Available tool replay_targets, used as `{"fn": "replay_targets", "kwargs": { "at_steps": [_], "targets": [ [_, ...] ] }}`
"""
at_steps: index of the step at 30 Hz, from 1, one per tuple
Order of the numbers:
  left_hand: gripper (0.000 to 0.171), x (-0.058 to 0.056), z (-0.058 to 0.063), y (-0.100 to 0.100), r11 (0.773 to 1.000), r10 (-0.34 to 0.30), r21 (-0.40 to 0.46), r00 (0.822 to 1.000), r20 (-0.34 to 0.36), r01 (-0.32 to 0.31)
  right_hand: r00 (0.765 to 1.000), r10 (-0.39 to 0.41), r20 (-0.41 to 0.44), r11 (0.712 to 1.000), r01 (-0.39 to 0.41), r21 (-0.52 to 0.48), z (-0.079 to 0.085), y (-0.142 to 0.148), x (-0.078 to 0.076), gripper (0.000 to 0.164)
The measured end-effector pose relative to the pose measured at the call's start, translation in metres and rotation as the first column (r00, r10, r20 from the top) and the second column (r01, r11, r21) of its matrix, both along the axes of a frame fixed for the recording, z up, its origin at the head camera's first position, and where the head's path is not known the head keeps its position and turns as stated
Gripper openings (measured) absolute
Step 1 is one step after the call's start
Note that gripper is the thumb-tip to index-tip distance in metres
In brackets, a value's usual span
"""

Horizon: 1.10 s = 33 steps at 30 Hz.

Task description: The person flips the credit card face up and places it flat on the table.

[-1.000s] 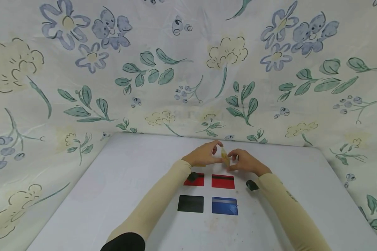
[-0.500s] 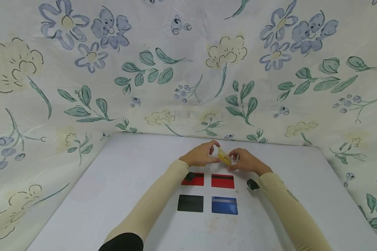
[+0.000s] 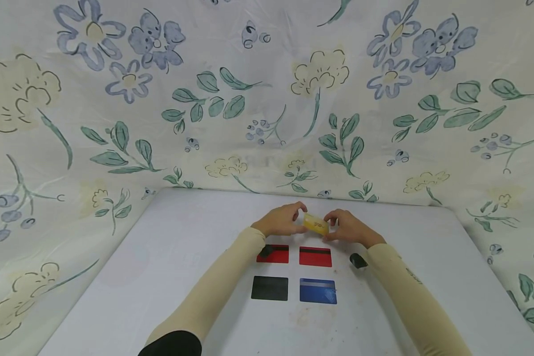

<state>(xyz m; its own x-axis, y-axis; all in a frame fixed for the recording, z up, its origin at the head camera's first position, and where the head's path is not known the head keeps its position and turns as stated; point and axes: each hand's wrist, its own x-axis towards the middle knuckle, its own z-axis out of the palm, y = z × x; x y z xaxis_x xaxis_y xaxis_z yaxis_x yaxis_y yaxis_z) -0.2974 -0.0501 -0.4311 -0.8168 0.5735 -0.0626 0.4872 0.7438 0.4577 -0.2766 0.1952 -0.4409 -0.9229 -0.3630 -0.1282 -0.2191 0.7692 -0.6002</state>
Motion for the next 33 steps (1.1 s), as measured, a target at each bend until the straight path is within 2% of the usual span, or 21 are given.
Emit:
{"fn": "replay_targets", "kwargs": {
  "at_steps": [5, 14, 23, 33],
  "targets": [
    [0.056, -0.0014, -0.0024, -0.0012, 0.999, -0.012, -0.038, 0.999, -0.031, 0.011, 1.000, -0.001, 0.002, 1.000, 0.001, 0.003, 0.0008, -0.0009, 0.0001, 0.052],
    [0.055, 0.0003, -0.0026, -0.0015, 0.996, -0.010, -0.089, 0.999, -0.040, 0.007, 1.000, 0.008, -0.018, 0.999, -0.008, 0.031, -0.0008, -0.0024, -0.0021, 0.052],
    [0.055, -0.0020, -0.0051, -0.0006, 0.991, 0.007, -0.135, 1.000, -0.030, -0.011, 1.000, -0.001, -0.009, 0.999, 0.002, 0.048, 0.0020, -0.0056, 0.0003, 0.052],
    [0.054, -0.0006, -0.0054, -0.0015, 0.990, 0.010, -0.142, 1.000, -0.008, -0.011, 1.000, -0.005, 0.006, 0.998, 0.005, 0.056, 0.0024, -0.0057, -0.0002, 0.052]
  ]
}}
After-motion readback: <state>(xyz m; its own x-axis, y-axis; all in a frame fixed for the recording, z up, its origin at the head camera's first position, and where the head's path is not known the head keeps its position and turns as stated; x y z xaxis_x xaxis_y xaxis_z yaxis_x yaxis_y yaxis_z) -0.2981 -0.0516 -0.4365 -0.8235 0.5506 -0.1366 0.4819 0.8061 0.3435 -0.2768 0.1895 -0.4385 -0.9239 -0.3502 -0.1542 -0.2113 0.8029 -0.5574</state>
